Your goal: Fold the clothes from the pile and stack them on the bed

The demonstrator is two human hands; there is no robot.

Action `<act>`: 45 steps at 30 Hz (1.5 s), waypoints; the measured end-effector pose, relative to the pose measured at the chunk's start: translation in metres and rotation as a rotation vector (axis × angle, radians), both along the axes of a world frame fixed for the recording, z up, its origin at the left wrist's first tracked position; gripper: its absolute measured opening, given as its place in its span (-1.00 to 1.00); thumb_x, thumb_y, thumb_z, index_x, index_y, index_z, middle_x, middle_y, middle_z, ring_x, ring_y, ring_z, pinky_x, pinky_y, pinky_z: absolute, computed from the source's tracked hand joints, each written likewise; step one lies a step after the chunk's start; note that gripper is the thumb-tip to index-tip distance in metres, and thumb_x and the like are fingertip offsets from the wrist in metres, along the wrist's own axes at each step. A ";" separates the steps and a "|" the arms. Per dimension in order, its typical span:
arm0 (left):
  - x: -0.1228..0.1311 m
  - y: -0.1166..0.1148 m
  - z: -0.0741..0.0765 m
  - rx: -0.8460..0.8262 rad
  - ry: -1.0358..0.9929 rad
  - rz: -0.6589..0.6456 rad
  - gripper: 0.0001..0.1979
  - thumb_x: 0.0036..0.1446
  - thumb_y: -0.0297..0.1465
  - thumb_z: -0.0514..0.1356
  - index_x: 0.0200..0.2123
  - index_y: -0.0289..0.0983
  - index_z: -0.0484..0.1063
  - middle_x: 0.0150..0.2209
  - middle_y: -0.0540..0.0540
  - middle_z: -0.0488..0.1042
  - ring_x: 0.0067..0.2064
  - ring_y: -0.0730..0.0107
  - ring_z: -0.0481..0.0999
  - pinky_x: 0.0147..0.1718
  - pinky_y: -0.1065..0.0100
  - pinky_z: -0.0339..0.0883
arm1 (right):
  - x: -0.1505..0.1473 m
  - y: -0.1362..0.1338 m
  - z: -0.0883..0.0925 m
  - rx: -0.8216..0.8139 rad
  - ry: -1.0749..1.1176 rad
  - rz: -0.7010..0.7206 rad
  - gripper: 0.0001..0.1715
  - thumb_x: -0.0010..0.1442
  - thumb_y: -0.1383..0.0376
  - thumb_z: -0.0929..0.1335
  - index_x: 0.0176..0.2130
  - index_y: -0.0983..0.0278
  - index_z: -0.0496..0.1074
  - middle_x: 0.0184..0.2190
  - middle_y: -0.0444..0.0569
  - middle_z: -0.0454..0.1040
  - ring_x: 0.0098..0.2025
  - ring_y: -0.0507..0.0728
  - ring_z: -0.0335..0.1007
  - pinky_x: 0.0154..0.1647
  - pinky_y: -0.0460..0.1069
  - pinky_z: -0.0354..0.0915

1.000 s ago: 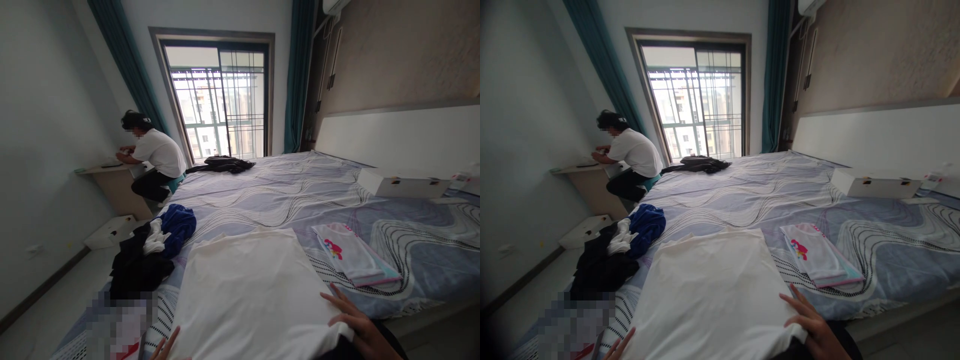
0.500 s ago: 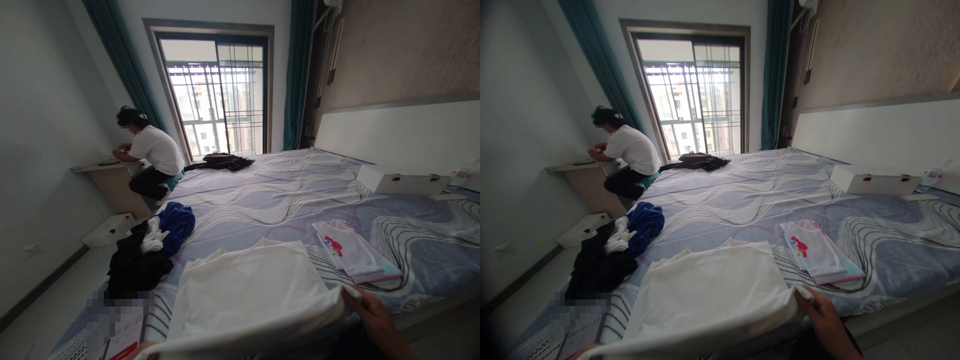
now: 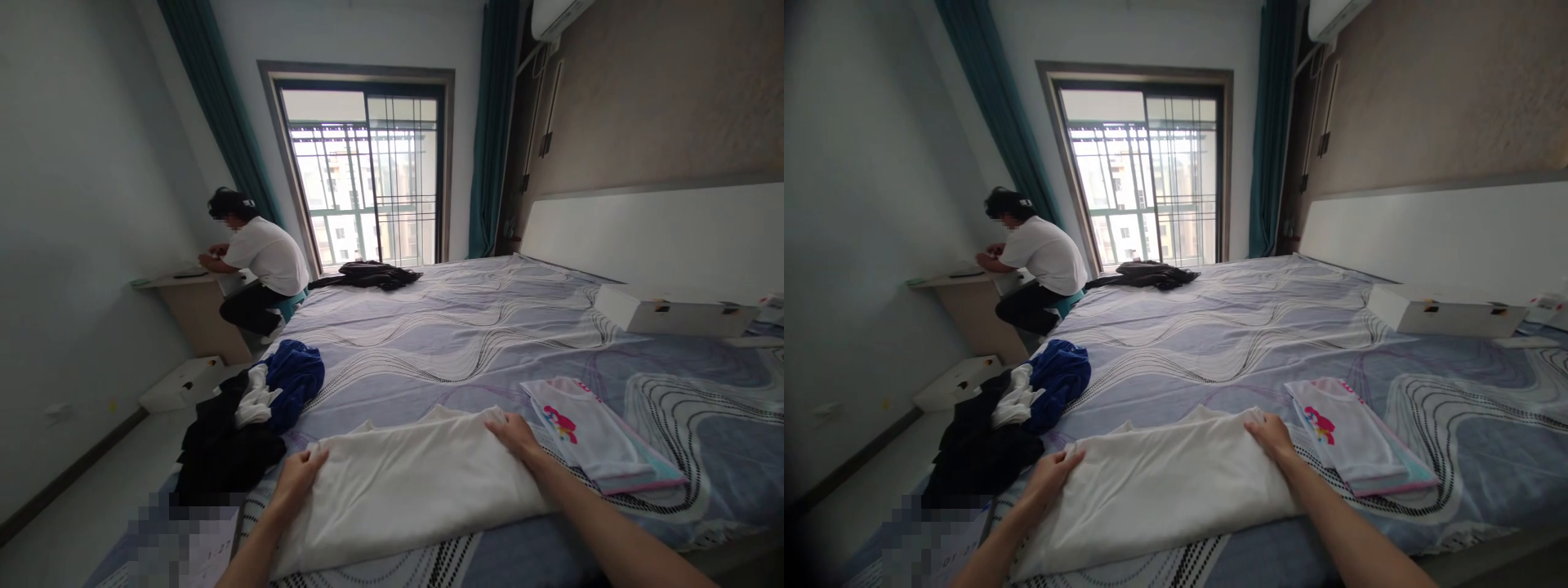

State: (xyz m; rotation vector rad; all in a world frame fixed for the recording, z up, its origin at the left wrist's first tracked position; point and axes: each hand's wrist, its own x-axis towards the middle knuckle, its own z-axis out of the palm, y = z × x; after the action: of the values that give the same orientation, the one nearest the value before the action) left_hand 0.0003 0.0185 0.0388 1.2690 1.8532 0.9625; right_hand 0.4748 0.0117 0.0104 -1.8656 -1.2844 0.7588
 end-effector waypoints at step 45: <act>0.025 -0.007 -0.009 -0.042 1.038 -0.251 -0.43 0.35 -0.16 -0.14 0.37 -0.10 0.12 0.43 -0.15 0.07 0.42 -0.15 0.02 0.26 -0.33 -0.04 | -0.069 -0.008 0.000 -0.203 -0.828 -0.003 -0.34 0.39 0.08 0.12 0.40 0.09 0.07 0.46 -0.02 -0.09 0.46 0.42 -0.31 0.29 0.56 -0.47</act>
State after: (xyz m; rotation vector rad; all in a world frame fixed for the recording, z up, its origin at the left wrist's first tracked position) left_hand 0.0250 0.0113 0.0302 2.1463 2.3048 0.0689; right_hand 0.4056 0.0039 0.0102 -2.4685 -1.7306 0.0775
